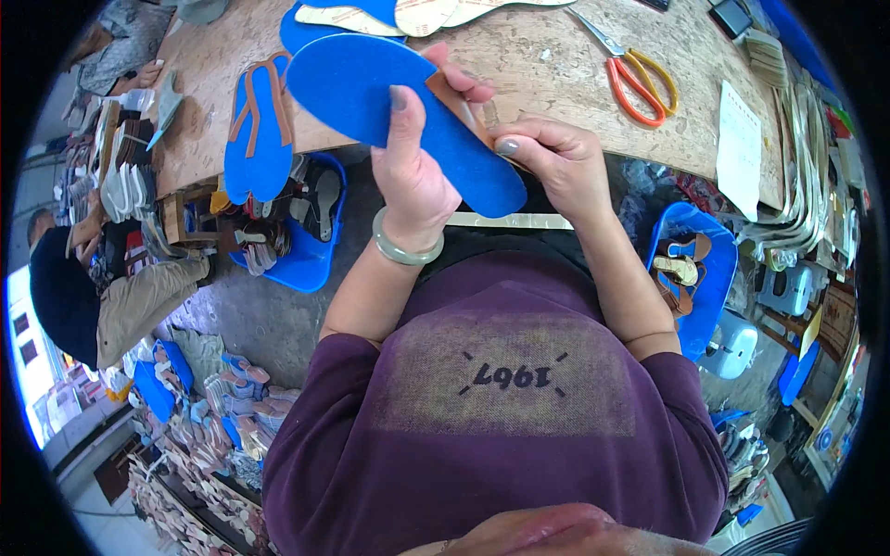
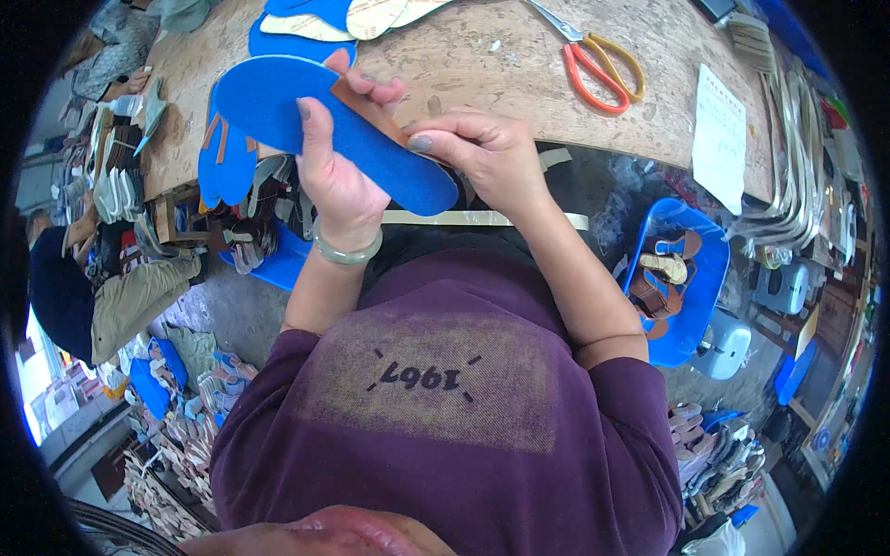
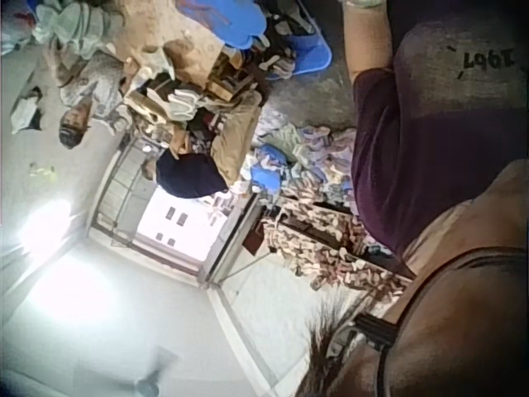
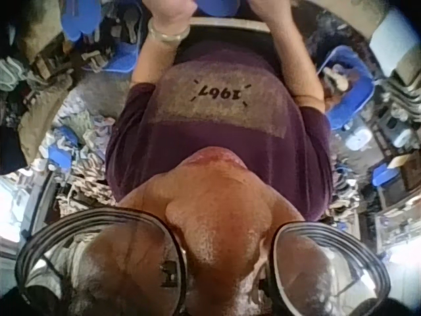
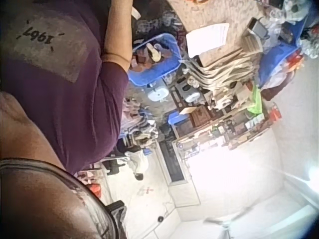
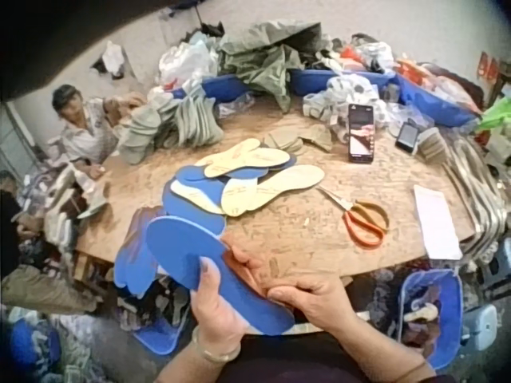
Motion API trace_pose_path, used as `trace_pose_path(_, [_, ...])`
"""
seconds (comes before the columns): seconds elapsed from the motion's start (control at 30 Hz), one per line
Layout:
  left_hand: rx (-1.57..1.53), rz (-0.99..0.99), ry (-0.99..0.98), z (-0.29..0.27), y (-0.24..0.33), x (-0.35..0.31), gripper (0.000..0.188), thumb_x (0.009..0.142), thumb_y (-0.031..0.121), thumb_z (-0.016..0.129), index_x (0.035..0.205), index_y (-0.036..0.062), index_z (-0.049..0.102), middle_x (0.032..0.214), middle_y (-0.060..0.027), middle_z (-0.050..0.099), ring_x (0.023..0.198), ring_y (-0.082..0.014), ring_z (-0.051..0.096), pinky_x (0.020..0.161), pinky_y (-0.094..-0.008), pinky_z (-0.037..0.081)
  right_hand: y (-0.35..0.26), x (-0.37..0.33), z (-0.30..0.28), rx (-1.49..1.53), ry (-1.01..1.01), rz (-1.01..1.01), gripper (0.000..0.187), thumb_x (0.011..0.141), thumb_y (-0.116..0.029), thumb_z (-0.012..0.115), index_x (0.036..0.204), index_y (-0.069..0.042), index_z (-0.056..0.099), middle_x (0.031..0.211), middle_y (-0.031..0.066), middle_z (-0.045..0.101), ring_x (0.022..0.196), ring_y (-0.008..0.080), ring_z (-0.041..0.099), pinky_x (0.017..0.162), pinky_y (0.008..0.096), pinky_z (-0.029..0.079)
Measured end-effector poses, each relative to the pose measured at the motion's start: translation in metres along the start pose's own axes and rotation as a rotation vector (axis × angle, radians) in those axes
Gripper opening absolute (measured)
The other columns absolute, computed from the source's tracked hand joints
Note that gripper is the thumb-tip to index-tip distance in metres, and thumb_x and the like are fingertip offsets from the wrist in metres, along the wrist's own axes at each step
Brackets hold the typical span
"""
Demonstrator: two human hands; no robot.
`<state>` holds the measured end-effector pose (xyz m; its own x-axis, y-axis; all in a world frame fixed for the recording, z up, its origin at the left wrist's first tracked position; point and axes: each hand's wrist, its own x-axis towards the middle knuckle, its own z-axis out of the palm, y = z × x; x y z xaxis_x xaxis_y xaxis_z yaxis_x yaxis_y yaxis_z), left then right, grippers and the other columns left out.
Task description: The person assembles blue flip-flops by attaching brown straps to the soles. They use scissors to cut the straps to length and press them into place on the sole. The process is repeated for multiple units, with finished slippers stacked on the table.
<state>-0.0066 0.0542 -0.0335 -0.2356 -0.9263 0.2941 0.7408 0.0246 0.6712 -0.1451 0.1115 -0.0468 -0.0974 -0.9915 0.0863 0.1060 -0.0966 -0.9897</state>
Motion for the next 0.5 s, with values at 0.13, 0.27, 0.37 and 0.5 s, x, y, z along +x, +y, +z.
trace_pose_path(0.13, [0.246, -0.047, 0.18, 0.015, 0.004, -0.003, 0.044, 0.097, 0.037, 0.048, 0.124, 0.0019, 0.05, 0.099, -0.0066, 0.058, 0.09, -0.02, 0.059, 0.081, -0.0356, 0.046, -0.003, -0.002, -0.006, -0.23, -0.02, 0.071, 0.019, 0.085, -0.025, 0.069, 0.092, -0.008, 0.074, 0.084, 0.0039, 0.07, 0.076, 0.0085, 0.063, 0.071, 0.0254, 0.052])
trace_pose_path(0.27, [0.16, -0.047, 0.31, 0.022, 0.003, -0.001, 0.046, 0.096, 0.035, 0.05, 0.128, 0.0024, 0.045, 0.093, 0.0001, 0.052, 0.082, -0.0118, 0.046, 0.081, -0.0273, 0.039, 0.0, -0.001, -0.01, -0.081, -0.033, -0.122, 0.016, 0.079, -0.021, 0.072, 0.088, -0.007, 0.073, 0.082, 0.007, 0.07, 0.075, 0.0147, 0.065, 0.07, 0.0288, 0.051])
trace_pose_path(0.37, [-0.062, -0.103, 0.039, 0.017, -0.005, 0.011, 0.044, 0.098, 0.029, 0.049, 0.128, -0.0026, 0.042, 0.1, -0.0053, 0.043, 0.088, -0.0152, 0.043, 0.082, -0.0268, 0.037, -0.005, 0.003, -0.014, -0.047, 0.023, -0.246, 0.018, 0.077, -0.02, 0.072, 0.087, -0.005, 0.072, 0.075, 0.0087, 0.069, 0.07, 0.0167, 0.065, 0.064, 0.0306, 0.05])
trace_pose_path(0.5, [-0.022, -0.123, -0.003, 0.039, -0.016, 0.017, 0.042, 0.099, 0.031, 0.046, 0.125, -0.0025, 0.043, 0.089, -0.0038, 0.035, 0.075, -0.0159, 0.031, 0.069, -0.0294, 0.029, -0.016, -0.001, -0.013, -0.304, 0.183, -0.333, 0.015, 0.072, -0.017, 0.071, 0.081, -0.005, 0.071, 0.071, 0.0105, 0.067, 0.065, 0.0204, 0.065, 0.059, 0.0322, 0.049])
